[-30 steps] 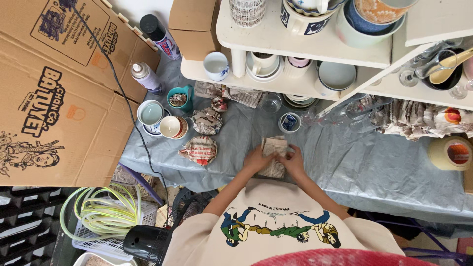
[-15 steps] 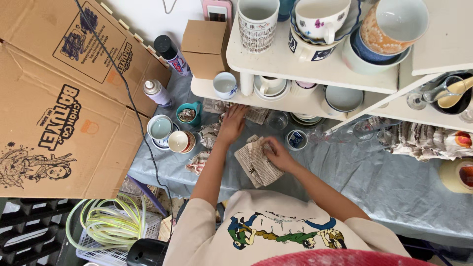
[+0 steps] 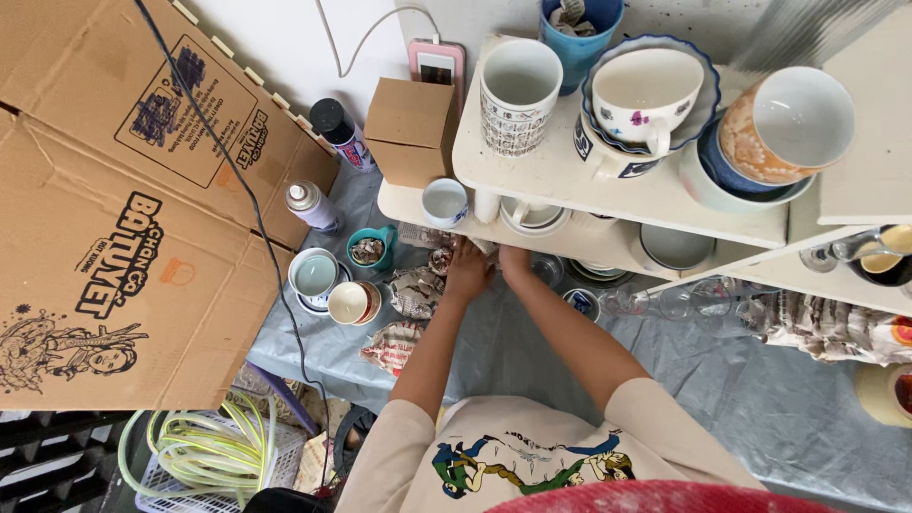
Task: The person wraps ceramic cups and bowls in sheets of newspaper on a table, folding the paper around each piece and setting the wrapped pieces aside. They continue wrapping more pieces one at a time and later handle glass cups on the table.
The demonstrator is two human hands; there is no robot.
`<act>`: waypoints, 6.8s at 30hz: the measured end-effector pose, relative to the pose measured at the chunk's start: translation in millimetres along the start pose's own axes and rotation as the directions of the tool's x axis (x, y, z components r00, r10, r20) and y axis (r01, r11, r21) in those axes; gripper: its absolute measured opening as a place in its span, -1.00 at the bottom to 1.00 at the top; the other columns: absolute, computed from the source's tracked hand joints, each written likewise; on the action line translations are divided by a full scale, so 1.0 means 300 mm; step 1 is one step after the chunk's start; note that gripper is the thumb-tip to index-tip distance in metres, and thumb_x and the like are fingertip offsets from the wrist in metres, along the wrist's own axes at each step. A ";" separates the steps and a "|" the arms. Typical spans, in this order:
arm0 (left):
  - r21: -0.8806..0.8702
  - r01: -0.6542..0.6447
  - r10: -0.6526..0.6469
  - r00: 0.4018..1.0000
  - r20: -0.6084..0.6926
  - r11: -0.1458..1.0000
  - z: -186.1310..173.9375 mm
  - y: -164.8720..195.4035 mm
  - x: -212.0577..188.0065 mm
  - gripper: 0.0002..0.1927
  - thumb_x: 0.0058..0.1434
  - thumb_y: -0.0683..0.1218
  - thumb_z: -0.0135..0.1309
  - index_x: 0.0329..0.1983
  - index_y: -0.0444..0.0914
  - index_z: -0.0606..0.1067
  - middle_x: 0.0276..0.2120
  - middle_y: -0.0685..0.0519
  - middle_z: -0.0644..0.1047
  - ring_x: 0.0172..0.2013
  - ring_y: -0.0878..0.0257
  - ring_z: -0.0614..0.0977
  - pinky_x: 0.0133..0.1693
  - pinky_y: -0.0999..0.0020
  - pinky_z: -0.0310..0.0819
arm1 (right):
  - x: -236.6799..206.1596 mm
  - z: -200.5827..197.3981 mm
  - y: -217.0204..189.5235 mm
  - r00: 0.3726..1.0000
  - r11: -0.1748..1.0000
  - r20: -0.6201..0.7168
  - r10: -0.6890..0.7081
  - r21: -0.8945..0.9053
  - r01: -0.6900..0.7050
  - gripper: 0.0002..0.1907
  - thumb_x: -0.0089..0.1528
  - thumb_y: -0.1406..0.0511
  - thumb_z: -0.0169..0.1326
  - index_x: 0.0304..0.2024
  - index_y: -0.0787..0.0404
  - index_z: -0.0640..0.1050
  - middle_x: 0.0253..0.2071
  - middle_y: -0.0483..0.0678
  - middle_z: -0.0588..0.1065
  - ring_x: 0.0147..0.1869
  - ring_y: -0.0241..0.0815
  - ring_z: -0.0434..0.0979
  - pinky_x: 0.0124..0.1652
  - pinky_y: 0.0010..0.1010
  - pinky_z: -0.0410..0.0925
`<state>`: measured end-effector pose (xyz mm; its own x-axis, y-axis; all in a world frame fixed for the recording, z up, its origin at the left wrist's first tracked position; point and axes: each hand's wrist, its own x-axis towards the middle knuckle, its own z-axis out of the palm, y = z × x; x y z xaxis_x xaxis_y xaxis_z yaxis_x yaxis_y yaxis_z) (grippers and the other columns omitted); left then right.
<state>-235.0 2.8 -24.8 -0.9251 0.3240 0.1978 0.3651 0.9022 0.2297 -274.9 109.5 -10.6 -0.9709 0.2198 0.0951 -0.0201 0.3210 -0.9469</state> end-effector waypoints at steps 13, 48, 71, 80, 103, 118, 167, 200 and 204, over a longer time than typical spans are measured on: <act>-0.982 0.183 -0.696 0.711 0.100 0.046 0.018 0.058 0.126 -0.58 0.34 -0.10 0.25 0.08 -0.56 0.53 -0.14 -0.17 0.63 -0.19 0.21 0.54 -0.14 0.28 0.46 | -0.026 0.049 -0.004 0.969 0.956 -0.038 -0.243 -0.180 0.232 -0.59 0.37 0.28 0.01 0.24 0.31 0.47 0.25 0.32 0.44 0.36 0.33 0.35 0.33 -0.03 0.22; -0.618 0.626 -0.850 0.508 -0.140 0.475 0.019 -0.087 -0.834 -0.01 -0.09 0.20 0.48 0.37 -0.16 0.31 0.19 -0.25 0.34 0.18 -0.18 0.45 0.19 0.01 0.39 | -0.639 0.180 0.086 0.335 0.682 0.828 0.450 -0.077 -0.727 -0.50 0.25 0.18 0.12 0.19 0.13 0.31 0.04 -0.04 0.47 -0.02 -0.16 0.57 -0.06 -0.16 0.55; -0.885 0.397 -0.271 0.904 0.331 0.245 0.140 0.270 -0.692 -0.27 0.36 0.14 0.01 0.46 -0.29 0.12 0.14 -0.24 0.52 0.05 0.01 0.60 0.08 0.18 0.50 | -0.730 -0.471 0.273 0.822 0.761 0.549 0.149 0.467 -0.450 -0.43 0.22 0.39 0.25 0.18 0.14 0.26 0.16 -0.04 0.37 0.21 -0.20 0.41 0.12 -0.33 0.36; -0.720 0.686 -0.665 0.586 0.463 0.104 0.101 0.171 -0.667 -0.20 0.44 0.35 -0.37 0.05 -0.43 0.54 -0.12 -0.37 0.64 -0.14 -0.17 0.71 -0.11 0.01 0.57 | -0.712 -0.566 0.314 0.900 0.818 0.334 0.281 0.408 -0.406 -0.50 0.26 0.41 0.05 0.24 0.12 0.25 0.11 0.01 0.46 0.13 -0.22 0.47 0.03 -0.42 0.40; -0.440 0.304 -0.263 0.952 0.154 0.845 0.096 0.444 -0.629 -0.73 0.23 -0.05 0.13 0.00 -0.14 0.57 0.04 0.01 0.51 0.09 -0.04 0.50 0.09 0.04 0.40 | -0.690 -0.694 0.432 0.953 0.921 0.036 0.300 0.251 -0.300 -0.78 0.35 0.33 0.14 0.02 0.29 0.54 -0.17 -0.02 0.59 -0.12 -0.28 0.55 -0.12 -0.46 0.40; -0.635 0.240 -0.274 0.961 0.046 0.734 0.204 0.535 -0.548 -0.65 0.35 -0.03 0.05 -0.02 -0.43 0.38 -0.11 -0.27 0.47 -0.11 -0.30 0.55 -0.15 -0.11 0.48 | -0.722 -0.714 0.271 0.945 0.809 0.241 -0.219 -0.497 0.314 -0.41 0.02 0.28 0.36 0.10 0.14 0.51 0.11 0.04 0.43 0.22 0.18 0.37 0.13 -0.04 0.33; -0.484 0.432 -0.470 0.882 0.048 0.761 0.097 0.220 -0.360 -0.76 0.23 -0.12 0.16 -0.05 -0.26 0.49 -0.24 -0.16 0.66 -0.19 -0.14 0.68 -0.13 -0.03 0.53 | -0.730 -1.190 0.343 0.972 0.917 -0.212 -0.099 -0.398 0.007 -0.40 0.09 0.41 0.44 0.13 0.22 0.47 0.06 0.07 0.50 0.11 -0.06 0.58 -0.03 -0.21 0.49; -0.757 0.528 -0.494 0.811 0.314 0.385 0.273 1.038 -0.424 0.32 -0.14 0.43 0.40 0.28 -0.59 0.05 0.19 -0.38 0.17 0.24 -0.19 0.22 0.24 0.00 0.14 | -0.986 -1.279 0.331 0.752 0.898 -0.649 -0.115 -0.391 -0.200 -0.66 0.24 0.27 0.35 -0.03 0.27 0.54 -0.10 0.05 0.50 -0.04 -0.08 0.54 -0.06 -0.20 0.42; -0.681 0.607 -0.470 0.780 0.414 0.409 0.299 1.029 -0.370 0.15 0.03 0.33 0.40 0.29 -0.54 0.09 0.16 -0.40 0.18 0.17 -0.21 0.24 0.13 -0.06 0.20 | -0.793 -1.329 0.351 0.884 0.864 -0.437 0.165 -0.368 -0.343 -0.54 0.24 0.10 0.29 0.00 0.32 0.57 -0.08 0.15 0.54 -0.21 0.04 0.61 -0.20 -0.18 0.44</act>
<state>-29.1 270.9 -61.4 -0.9361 -0.0531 -0.3478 -0.3418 0.3714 0.8633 49.1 458.2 -10.5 -0.7573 0.6501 0.0618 0.4038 0.5405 -0.7381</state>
